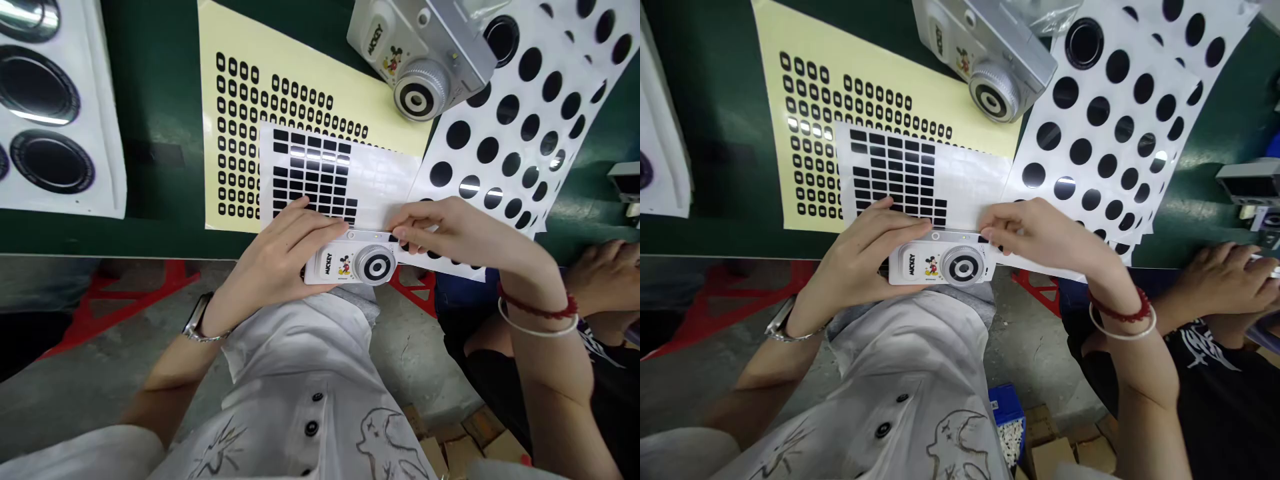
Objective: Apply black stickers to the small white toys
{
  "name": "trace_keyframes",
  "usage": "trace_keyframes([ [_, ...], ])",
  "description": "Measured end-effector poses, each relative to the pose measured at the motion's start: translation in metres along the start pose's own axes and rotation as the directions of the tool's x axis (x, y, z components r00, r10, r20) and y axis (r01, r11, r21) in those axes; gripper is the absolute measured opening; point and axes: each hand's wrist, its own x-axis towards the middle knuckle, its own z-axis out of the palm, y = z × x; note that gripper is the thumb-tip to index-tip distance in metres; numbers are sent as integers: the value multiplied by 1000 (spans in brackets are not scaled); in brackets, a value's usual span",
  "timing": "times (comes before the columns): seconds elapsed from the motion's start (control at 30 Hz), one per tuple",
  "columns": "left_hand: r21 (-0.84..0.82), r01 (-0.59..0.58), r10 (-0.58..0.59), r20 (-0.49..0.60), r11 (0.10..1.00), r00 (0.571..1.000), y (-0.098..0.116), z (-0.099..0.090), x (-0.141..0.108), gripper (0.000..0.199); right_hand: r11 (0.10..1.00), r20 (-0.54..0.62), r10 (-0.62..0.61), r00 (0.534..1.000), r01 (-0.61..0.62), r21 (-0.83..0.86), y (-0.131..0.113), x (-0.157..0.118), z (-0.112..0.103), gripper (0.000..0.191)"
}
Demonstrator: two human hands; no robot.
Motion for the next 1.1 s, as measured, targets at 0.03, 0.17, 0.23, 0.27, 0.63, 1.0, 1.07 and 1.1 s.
trace_keyframes([
  [0.03, 8, -5, 5, -6, 1000, 1000, 0, 1, 0, 64, 1000, 25, 2, 1000, -2, 12, 0, 0, -7, 27],
  [0.17, 24, -36, 36, -22, 999, 999, -1, 2, 1, 60, 996, -63, 27, 998, -22, 86, 0, -2, -13, 31],
  [0.23, 31, -43, 44, -32, 999, 999, -1, 2, 1, 60, 1000, -88, -2, 996, 4, 29, -1, -4, -4, 23],
  [0.27, 34, -40, 41, -31, 999, 999, -2, 2, 1, 59, 999, -104, -35, 994, 32, -22, -3, -5, 1, 18],
  [0.63, 52, -28, 30, -46, 998, 998, -1, 4, 1, 56, 855, -579, -375, 724, 29, -518, -31, 57, 16, 15],
  [1.0, 69, -35, 37, -41, 997, 998, 1, 3, 3, 56, 899, -564, -228, 793, -51, -435, -41, 86, 14, 16],
  [1.07, 68, -36, 39, -45, 997, 998, 1, 3, 3, 55, 921, -579, -228, 783, -20, -390, -37, 88, 13, 12],
  [1.1, 65, -38, 41, -47, 997, 998, 1, 3, 3, 55, 925, -582, -227, 780, -13, -379, -36, 89, 13, 10],
])
